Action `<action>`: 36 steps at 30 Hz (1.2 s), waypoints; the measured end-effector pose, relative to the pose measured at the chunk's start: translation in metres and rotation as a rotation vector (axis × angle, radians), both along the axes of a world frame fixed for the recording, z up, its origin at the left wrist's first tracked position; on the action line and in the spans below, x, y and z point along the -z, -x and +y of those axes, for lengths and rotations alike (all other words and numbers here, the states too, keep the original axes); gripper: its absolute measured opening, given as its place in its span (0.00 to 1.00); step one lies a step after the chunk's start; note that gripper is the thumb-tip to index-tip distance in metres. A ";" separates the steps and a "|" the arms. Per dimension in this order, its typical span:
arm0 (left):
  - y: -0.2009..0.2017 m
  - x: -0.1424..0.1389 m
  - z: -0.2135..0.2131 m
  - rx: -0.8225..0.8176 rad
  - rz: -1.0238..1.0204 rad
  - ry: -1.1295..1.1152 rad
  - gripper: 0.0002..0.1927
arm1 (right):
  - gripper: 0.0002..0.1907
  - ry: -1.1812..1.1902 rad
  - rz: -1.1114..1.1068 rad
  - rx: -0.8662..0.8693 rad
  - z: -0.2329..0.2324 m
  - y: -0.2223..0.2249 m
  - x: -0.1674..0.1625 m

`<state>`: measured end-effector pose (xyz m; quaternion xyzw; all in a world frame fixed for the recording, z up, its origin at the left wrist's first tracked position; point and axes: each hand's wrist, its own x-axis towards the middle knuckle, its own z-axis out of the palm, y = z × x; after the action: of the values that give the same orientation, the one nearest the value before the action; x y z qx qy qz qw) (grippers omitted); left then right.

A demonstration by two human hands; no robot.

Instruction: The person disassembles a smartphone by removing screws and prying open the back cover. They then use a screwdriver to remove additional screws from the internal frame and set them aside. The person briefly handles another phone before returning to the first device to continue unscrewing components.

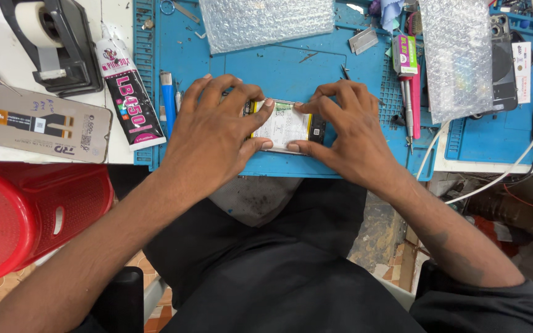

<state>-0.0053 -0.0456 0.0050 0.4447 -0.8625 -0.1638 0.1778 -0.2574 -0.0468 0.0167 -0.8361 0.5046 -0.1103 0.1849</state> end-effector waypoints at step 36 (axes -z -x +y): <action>-0.004 -0.002 0.011 0.017 -0.124 0.189 0.25 | 0.30 0.274 0.134 -0.269 0.049 0.045 0.015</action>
<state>-0.0010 -0.0349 0.0069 0.4280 -0.8871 -0.0552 0.1640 -0.3024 0.0026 0.0015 -0.9188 0.3797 -0.0962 0.0482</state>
